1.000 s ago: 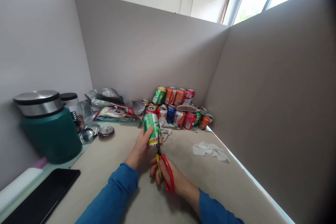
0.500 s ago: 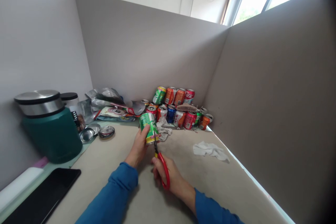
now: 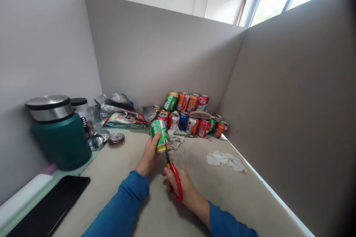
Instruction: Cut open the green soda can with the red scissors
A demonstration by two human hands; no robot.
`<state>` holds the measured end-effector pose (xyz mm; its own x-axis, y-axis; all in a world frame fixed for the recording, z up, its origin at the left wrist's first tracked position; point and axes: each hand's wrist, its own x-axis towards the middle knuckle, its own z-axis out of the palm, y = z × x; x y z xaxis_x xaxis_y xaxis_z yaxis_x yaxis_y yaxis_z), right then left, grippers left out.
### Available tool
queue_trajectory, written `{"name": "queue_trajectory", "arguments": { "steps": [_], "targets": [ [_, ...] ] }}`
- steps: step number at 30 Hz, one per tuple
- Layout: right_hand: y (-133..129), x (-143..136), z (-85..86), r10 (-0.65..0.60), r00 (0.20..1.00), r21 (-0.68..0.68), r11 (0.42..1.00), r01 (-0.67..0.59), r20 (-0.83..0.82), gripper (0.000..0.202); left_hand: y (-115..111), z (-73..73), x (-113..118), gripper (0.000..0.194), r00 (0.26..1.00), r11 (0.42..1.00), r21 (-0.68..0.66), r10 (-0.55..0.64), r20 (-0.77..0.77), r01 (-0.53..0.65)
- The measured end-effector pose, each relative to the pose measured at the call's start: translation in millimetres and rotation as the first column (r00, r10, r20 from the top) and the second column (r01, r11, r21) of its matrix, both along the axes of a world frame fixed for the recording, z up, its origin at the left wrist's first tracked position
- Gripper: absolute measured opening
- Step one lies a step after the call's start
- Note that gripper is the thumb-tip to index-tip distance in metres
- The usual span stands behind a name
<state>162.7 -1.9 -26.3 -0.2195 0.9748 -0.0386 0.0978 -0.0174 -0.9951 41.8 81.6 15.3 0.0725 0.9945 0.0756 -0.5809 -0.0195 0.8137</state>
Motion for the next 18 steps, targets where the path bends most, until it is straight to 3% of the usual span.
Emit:
{"name": "queue_trajectory", "arguments": {
  "steps": [10,18],
  "targets": [
    [12.1,2.5,-6.7,0.045,0.992,-0.049,0.997,-0.051,-0.116,0.072,4.2,-4.5,-1.3,0.058,0.999,0.996,-0.088,-0.021,0.036,0.025],
    [9.8,4.8,4.5,0.094,0.977,-0.072,0.991,-0.109,-0.194,0.08,-1.5,2.2,-0.9,0.039,0.998,0.99,-0.131,-0.044,0.053,0.05]
  ]
}}
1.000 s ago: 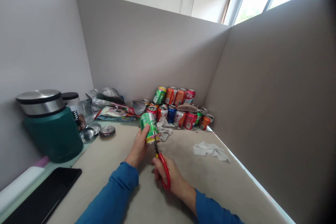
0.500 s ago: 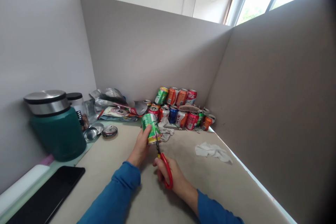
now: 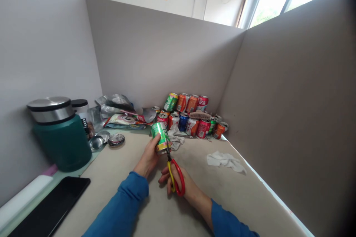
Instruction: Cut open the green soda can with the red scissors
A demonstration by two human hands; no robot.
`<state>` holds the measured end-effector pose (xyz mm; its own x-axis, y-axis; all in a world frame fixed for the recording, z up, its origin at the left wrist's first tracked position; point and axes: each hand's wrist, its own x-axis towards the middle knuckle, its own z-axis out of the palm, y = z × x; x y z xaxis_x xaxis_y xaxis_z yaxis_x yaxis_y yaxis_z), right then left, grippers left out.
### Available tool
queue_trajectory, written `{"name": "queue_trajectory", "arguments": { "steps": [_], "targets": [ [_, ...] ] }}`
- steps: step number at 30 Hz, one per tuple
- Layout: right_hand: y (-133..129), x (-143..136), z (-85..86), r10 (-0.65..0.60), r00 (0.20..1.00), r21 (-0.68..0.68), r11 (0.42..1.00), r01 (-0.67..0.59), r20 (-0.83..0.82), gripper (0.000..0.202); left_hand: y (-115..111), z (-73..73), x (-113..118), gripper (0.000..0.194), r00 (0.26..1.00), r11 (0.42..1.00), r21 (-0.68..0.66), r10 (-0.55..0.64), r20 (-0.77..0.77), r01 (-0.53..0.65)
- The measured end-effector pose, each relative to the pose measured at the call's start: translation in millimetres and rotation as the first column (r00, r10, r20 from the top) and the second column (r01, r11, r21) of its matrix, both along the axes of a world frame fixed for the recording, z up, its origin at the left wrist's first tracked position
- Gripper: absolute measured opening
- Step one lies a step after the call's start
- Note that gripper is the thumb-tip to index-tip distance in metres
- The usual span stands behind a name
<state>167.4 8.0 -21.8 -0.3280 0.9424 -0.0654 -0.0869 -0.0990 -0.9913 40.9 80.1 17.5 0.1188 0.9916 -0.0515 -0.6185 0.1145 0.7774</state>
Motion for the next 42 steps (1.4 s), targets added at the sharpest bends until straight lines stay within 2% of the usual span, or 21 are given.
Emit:
{"name": "queue_trajectory", "arguments": {
  "steps": [7,12,14,19,21,24,28,36,42],
  "targets": [
    [-0.9,3.3,-0.2,0.063,0.998,0.008,0.998,-0.064,0.029,0.08,4.6,-5.9,2.5,0.048,0.998,0.999,0.0,0.036,-0.055,-0.036],
    [-6.7,8.2,9.2,0.108,0.992,0.04,0.993,-0.11,0.063,0.08,6.5,-8.6,5.3,0.047,0.997,0.999,-0.007,0.035,-0.065,-0.035],
    [-11.2,10.3,15.6,0.139,0.986,0.058,0.988,-0.144,0.09,0.08,2.7,-4.5,6.4,0.046,0.998,0.998,-0.063,-0.002,-0.056,-0.001],
    [-19.1,14.4,26.9,0.187,0.972,0.099,0.974,-0.202,0.141,0.08,-8.4,6.0,7.0,0.047,0.984,0.971,-0.168,-0.177,-0.031,0.17],
    [-18.6,15.3,27.6,0.192,0.972,0.086,0.975,-0.204,0.132,0.08,-8.9,6.8,6.4,0.044,0.988,0.978,-0.143,-0.154,-0.019,0.149],
    [-15.1,15.7,25.4,0.222,0.971,0.026,0.974,-0.225,0.088,0.083,-5.4,6.6,4.5,0.037,0.998,0.993,-0.106,-0.052,0.02,0.054],
    [-11.1,15.0,22.1,0.271,0.962,-0.012,0.963,-0.271,0.044,0.083,-0.6,8.4,-0.1,0.037,0.996,0.991,-0.127,0.041,0.083,-0.03],
    [-6.1,7.4,12.8,0.15,0.981,0.016,0.988,-0.153,0.125,0.078,2.1,7.1,-6.4,0.058,0.997,0.979,-0.201,-0.018,0.075,0.032],
    [-5.1,6.1,-3.9,-0.001,0.986,0.11,0.994,-0.018,0.166,0.062,3.1,3.3,-6.6,0.058,0.999,0.973,-0.228,-0.009,0.051,0.02]
  ]
}}
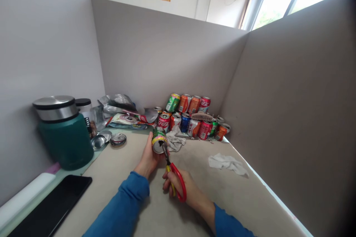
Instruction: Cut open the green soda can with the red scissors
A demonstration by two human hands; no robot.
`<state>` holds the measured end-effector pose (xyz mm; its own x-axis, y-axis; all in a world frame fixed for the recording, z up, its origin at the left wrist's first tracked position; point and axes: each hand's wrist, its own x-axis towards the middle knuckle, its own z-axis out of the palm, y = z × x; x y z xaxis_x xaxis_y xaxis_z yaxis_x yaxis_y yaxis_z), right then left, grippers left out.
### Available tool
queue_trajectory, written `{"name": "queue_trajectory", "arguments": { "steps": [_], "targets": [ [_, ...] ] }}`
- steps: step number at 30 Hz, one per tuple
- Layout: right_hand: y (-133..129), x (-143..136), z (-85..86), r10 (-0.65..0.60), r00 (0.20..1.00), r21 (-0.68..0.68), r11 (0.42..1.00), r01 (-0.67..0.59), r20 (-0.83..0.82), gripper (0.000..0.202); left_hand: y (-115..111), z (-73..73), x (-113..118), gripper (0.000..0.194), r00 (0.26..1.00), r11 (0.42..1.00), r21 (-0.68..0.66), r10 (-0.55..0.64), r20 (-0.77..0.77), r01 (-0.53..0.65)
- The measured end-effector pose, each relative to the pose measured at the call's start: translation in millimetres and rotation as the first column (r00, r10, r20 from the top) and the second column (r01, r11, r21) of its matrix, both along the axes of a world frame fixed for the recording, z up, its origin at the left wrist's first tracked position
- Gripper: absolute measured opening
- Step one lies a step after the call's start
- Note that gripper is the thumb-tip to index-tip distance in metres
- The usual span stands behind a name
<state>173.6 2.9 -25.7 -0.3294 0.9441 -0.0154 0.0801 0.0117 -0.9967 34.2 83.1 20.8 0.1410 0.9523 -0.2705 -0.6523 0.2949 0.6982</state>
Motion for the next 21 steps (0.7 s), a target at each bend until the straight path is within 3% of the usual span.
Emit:
{"name": "queue_trajectory", "arguments": {
  "steps": [5,14,21],
  "targets": [
    [4.3,1.0,-3.2,-0.035,0.999,-0.011,0.999,0.035,0.017,0.045,1.6,-2.9,1.3,0.049,1.0,0.999,-0.048,-0.003,-0.022,0.002],
    [0.0,2.3,19.4,0.013,0.999,-0.03,0.999,-0.011,0.051,0.047,5.0,-8.0,-1.1,0.042,1.0,1.0,-0.002,-0.013,0.01,0.013],
    [3.0,1.5,8.1,0.005,0.999,-0.039,0.999,-0.004,0.037,0.046,1.9,-5.4,1.7,0.042,0.998,0.998,0.05,-0.026,-0.048,0.029]
  ]
}}
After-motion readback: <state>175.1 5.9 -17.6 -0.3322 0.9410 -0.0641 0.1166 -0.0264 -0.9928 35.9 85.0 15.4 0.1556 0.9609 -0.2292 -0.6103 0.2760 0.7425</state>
